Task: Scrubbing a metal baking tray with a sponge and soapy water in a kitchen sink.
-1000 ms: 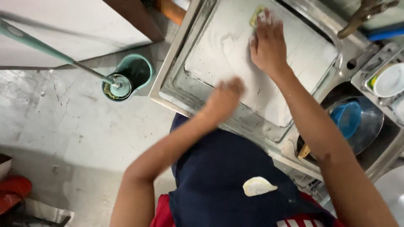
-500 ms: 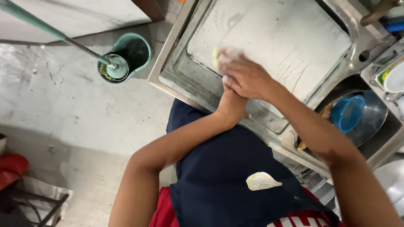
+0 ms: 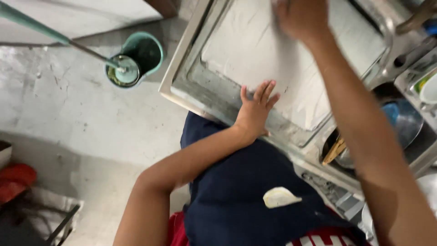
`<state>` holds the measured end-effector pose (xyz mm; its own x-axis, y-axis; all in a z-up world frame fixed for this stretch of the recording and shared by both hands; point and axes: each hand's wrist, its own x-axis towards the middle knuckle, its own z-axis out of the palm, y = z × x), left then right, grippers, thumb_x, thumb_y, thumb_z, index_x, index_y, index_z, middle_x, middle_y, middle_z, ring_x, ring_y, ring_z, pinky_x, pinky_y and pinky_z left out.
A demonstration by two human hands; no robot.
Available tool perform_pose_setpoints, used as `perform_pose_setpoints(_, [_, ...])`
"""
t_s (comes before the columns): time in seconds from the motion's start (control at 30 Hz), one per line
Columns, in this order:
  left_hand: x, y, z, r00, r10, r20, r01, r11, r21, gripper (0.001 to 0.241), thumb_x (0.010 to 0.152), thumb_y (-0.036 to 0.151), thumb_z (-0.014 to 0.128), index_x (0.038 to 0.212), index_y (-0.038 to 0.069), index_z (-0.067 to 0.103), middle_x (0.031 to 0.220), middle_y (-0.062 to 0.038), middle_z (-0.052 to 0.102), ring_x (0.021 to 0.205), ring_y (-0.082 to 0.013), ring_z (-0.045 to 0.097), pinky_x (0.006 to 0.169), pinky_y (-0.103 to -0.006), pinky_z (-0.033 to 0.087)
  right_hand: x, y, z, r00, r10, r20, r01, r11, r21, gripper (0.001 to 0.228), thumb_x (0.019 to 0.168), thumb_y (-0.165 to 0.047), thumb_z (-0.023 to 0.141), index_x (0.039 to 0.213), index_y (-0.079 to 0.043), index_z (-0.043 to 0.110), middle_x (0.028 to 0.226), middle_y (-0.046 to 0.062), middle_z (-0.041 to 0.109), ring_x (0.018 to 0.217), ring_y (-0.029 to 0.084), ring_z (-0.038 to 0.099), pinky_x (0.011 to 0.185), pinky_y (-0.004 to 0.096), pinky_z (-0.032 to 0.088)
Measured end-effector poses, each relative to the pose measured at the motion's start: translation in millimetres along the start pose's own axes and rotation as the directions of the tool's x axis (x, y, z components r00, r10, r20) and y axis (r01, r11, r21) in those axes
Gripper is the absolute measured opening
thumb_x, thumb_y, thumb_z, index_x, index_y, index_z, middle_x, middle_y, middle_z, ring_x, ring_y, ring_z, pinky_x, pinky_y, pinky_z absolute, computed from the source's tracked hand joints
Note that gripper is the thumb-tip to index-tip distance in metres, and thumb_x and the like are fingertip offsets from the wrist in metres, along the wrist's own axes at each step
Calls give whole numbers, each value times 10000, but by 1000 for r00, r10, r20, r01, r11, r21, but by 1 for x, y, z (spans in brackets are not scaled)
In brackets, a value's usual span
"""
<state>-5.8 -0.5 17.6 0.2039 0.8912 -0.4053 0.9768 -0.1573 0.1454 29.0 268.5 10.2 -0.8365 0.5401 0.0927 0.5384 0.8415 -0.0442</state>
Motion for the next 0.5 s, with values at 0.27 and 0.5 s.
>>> perform_pose_setpoints(0.27, [8,-1,1,999,27,-28,-29,996,-87,1302,631,842,740,1625,152,258,1666,-199,104,1523,-380,102,1089,-783,223,-51,-134,-29,725,-359,588,194,925,326,563,1064,-497,353,1500,-164,480,1645,32,396,1383,382,381,941,516,569])
perform_pose_setpoints(0.5, [0,2,-2,999,24,43,-20,996,-85,1354,602,858,758,1606,113,238,1563,-195,369,1407,-413,349,1088,-807,190,-20,-106,-19,873,-216,436,75,945,318,629,1037,-391,540,1565,-73,415,1658,114,355,1458,355,359,1094,500,441])
